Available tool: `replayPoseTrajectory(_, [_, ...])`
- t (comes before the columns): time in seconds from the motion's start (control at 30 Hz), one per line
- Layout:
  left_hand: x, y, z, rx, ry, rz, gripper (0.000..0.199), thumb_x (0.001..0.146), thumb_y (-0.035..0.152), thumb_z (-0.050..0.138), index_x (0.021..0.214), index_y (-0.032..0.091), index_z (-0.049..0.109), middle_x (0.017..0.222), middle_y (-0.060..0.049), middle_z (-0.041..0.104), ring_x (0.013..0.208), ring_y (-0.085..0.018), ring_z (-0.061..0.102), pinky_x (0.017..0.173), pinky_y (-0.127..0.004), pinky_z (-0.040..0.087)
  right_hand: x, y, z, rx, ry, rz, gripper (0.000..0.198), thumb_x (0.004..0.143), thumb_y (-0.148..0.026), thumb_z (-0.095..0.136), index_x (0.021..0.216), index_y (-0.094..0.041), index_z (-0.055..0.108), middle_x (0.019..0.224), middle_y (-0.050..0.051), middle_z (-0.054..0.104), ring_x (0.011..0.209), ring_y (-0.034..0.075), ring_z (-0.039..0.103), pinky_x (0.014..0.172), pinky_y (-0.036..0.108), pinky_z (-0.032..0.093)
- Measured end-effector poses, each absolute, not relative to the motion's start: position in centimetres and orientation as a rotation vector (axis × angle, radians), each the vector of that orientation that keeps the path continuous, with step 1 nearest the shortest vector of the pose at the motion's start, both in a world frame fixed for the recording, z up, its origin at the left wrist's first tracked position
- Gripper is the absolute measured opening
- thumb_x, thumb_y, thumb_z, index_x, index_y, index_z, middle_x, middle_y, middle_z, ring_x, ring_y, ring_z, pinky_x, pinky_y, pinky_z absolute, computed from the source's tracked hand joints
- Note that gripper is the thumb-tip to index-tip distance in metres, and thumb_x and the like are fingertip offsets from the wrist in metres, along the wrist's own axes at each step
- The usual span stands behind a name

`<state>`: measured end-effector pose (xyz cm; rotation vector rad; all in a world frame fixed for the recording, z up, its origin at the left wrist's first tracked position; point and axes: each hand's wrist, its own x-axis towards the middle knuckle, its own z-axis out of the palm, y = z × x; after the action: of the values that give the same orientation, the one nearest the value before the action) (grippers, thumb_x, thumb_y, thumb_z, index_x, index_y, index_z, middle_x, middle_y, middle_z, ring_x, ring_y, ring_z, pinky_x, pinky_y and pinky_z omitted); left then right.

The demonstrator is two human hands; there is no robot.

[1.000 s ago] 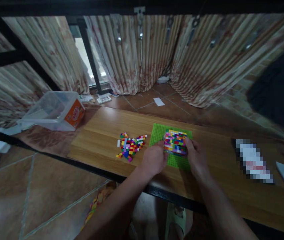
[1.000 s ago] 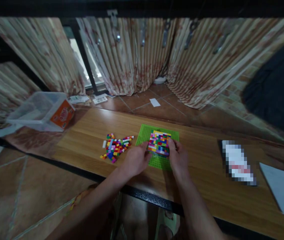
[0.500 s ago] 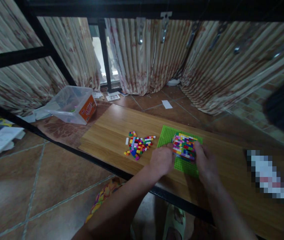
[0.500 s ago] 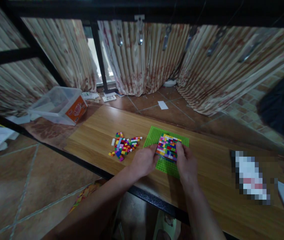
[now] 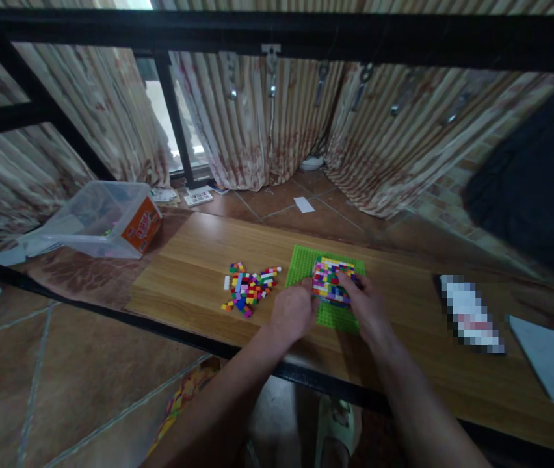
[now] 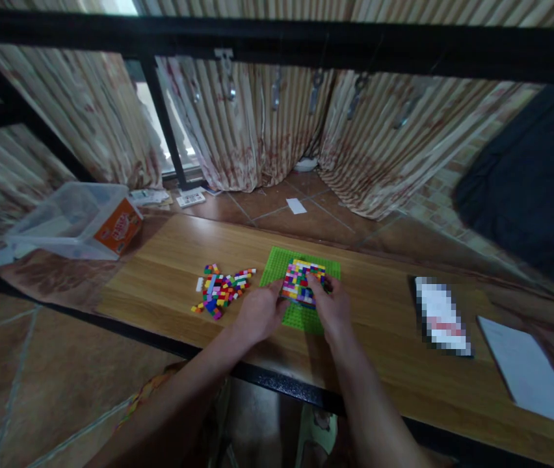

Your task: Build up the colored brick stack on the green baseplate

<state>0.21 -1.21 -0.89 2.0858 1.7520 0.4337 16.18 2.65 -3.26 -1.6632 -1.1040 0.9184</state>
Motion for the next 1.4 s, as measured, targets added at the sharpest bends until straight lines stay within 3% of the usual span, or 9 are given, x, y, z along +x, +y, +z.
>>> replayPoseTrajectory(0.2, [0.0,-0.8,-0.7,2.064,1.735,0.393,0.031,0.092,0.025,0.051,0.120,0.015,0.056,0.103,-0.012,0.073,0.099,-0.025,0.070,0.084,-0.034,0.055,17.1,2.5,-2.2,-1.630,-0.922,1.167,0.051,0.071,-0.070,0.062,0.077,-0.020,0.068,0.064,0.002,0.065,0.052,0.016,0.052,0.044,0.027,0.034])
replayPoseTrajectory(0.33, [0.1,-0.7,-0.6,2.053,1.754,0.358,0.029,0.091,0.026,0.052,0.118,0.016,0.056,0.107,-0.012,0.073,0.099,-0.026,0.070,0.083,-0.035,0.054,16.9,2.5,-2.2,-1.631,-0.939,1.124,0.040,0.067,-0.058,0.070,0.079,-0.020,0.068,0.061,-0.001,0.063,0.049,0.013,0.050,0.042,0.024,0.032])
replayPoseTrajectory(0.53, [0.3,-0.7,-0.5,2.074,1.766,0.374,0.025,0.094,0.026,0.048,0.114,0.015,0.058,0.106,-0.012,0.073,0.100,-0.026,0.070,0.083,-0.034,0.054,16.2,2.4,-2.2,-1.577,-0.916,1.110,0.043,0.065,-0.059,0.071,0.080,-0.019,0.066,0.061,-0.003,0.061,0.045,0.011,0.047,0.039,0.023,0.029])
replayPoseTrajectory(0.73, [0.4,-0.7,-0.4,2.085,1.809,0.333,0.027,0.094,0.026,0.047,0.116,0.015,0.058,0.103,-0.012,0.074,0.098,-0.026,0.071,0.082,-0.033,0.053,16.4,2.3,-2.1,-1.560,-0.912,1.143,0.044,0.066,-0.059,0.072,0.085,-0.020,0.067,0.065,-0.002,0.063,0.048,0.011,0.050,0.040,0.023,0.031])
replayPoseTrajectory(0.93, [0.2,-0.4,-0.7,2.083,1.801,0.329,0.027,0.095,0.027,0.045,0.115,0.016,0.060,0.100,-0.011,0.075,0.095,-0.026,0.071,0.079,-0.032,0.053,17.1,2.4,-1.9,-1.577,-0.833,1.213,0.045,0.073,-0.066,0.063,0.072,-0.021,0.063,0.057,-0.001,0.060,0.046,0.012,0.048,0.040,0.024,0.035])
replayPoseTrajectory(1.4, [0.1,-0.4,-0.4,2.069,1.814,0.292,0.027,0.095,0.027,0.045,0.116,0.018,0.060,0.101,-0.010,0.075,0.096,-0.023,0.071,0.079,-0.030,0.052,16.7,2.6,-2.9,-1.651,-1.025,1.056,0.046,0.076,-0.064,0.059,0.089,-0.021,0.068,0.066,0.000,0.065,0.047,0.013,0.052,0.037,0.023,0.036])
